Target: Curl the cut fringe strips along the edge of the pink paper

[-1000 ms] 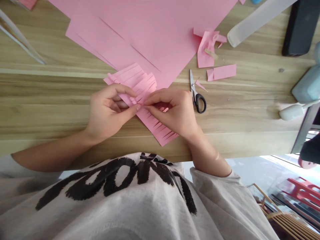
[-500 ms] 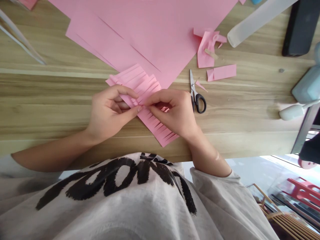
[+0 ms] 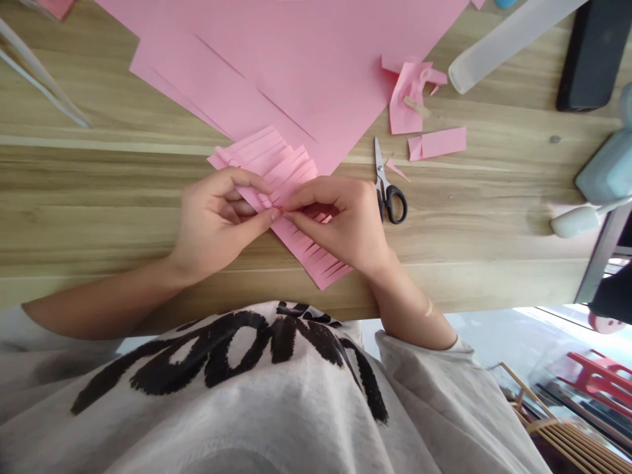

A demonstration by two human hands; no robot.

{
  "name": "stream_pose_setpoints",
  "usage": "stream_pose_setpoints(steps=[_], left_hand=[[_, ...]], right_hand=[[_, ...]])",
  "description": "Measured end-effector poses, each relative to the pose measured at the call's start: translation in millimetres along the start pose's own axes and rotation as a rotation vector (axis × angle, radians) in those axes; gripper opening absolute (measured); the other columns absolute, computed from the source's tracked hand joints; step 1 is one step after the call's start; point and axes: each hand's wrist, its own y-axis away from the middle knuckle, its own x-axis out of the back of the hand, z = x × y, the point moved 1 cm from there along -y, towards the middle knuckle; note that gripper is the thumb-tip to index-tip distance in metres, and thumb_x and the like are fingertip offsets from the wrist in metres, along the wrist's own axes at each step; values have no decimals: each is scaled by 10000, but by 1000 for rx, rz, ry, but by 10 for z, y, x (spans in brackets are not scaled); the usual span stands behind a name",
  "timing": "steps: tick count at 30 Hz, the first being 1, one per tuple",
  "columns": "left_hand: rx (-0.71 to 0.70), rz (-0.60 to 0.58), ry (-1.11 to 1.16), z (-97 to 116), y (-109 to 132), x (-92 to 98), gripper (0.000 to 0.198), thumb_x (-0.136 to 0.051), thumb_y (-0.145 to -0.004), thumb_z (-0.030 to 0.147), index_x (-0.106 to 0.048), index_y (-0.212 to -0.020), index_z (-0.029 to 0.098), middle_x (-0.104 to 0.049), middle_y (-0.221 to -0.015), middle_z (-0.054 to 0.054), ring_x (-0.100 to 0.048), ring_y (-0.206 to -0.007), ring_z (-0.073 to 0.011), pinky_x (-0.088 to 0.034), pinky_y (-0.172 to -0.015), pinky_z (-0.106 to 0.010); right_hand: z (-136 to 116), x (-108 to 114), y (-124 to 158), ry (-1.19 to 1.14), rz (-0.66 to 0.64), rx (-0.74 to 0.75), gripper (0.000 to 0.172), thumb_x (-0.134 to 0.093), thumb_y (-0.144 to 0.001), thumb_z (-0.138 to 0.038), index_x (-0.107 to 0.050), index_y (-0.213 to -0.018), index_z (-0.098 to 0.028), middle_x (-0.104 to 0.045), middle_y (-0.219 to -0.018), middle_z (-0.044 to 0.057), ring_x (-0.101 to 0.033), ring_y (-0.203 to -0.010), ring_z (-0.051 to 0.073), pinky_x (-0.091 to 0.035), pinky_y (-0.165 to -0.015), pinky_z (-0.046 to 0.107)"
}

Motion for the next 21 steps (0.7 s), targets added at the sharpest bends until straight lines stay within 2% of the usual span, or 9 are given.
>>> stream_pose_setpoints(steps=[1, 2, 5, 7, 8, 9, 14, 16, 21], left_hand=[[-37, 20, 25, -1, 0, 2, 261, -780, -749, 102, -734, -982, 211, -757, -912, 18, -498, -488, -8, -490, -414, -147], [35, 10, 7, -9, -1, -1, 265, -764, -760, 89, -732, -991, 216, -758, -931, 18, -521, -512, -18, -520, -451, -154], [14, 17, 14, 8, -1, -6, 282, -729, -743, 39, -726, -975, 199, -753, -907, 26, -500, -494, 2, -504, -452, -120], [-59, 8, 37, 29, 0, -9, 266, -739, -755, 40, -726, -970, 195, -748, -890, 29, -469, -466, 17, -473, -421, -113], [22, -10, 10, 25, 0, -12, 282, -741, -763, 35, -724, -990, 201, -749, -931, 21, -496, -494, 7, -497, -448, -129], [38, 4, 18, 25, 0, -11, 274, -742, -757, 34, -723, -980, 191, -743, -921, 12, -502, -494, 4, -492, -442, -131], [-24, 11, -2, 11, -3, -7, 227, -742, -783, 73, -722, -972, 197, -736, -873, 20, -479, -484, -2, -437, -392, -150], [-45, 9, -14, 15, 1, -4, 226, -760, -786, 98, -719, -979, 207, -731, -865, 26, -488, -487, -3, -456, -403, -143], [70, 25, -46, 52, 10, -2, 212, -760, -791, 93, -706, -983, 166, -726, -881, 7, -598, -577, -36, -553, -523, -133]], right_hand=[[6, -2, 0, -5, 0, 6, 127, -767, -796, -134, -778, -800, -261, -811, -886, 22, -745, -791, 207, -617, -656, 389], [13, -4, 0, -11, -1, 11, 116, -768, -796, -136, -781, -801, -252, -812, -889, 25, -747, -791, 202, -615, -659, 381], [26, -12, -3, -7, 9, 18, 83, -758, -807, -144, -781, -797, -222, -809, -858, 31, -738, -755, 181, -595, -645, 349], [29, -18, -7, 11, 24, 19, 72, -754, -803, -141, -777, -786, -207, -799, -809, 21, -720, -713, 164, -578, -625, 328], [30, -20, -9, 18, 27, 15, 74, -752, -799, -136, -776, -784, -205, -795, -795, 14, -713, -701, 158, -573, -619, 322], [30, -23, -12, 23, 20, 9, 86, -748, -797, -126, -775, -785, -206, -795, -797, 10, -710, -704, 155, -573, -624, 319], [30, -19, -15, -8, 9, 23, 105, -760, -790, -117, -786, -793, -219, -805, -841, 21, -727, -744, 166, -564, -617, 334], [24, -15, -9, -29, 19, 25, 93, -774, -784, -132, -790, -798, -222, -808, -856, 24, -734, -740, 172, -570, -603, 342], [-3, -16, 6, -22, -9, -1, 150, -749, -787, -112, -791, -818, -253, -813, -907, 27, -757, -803, 196, -625, -663, 373]])
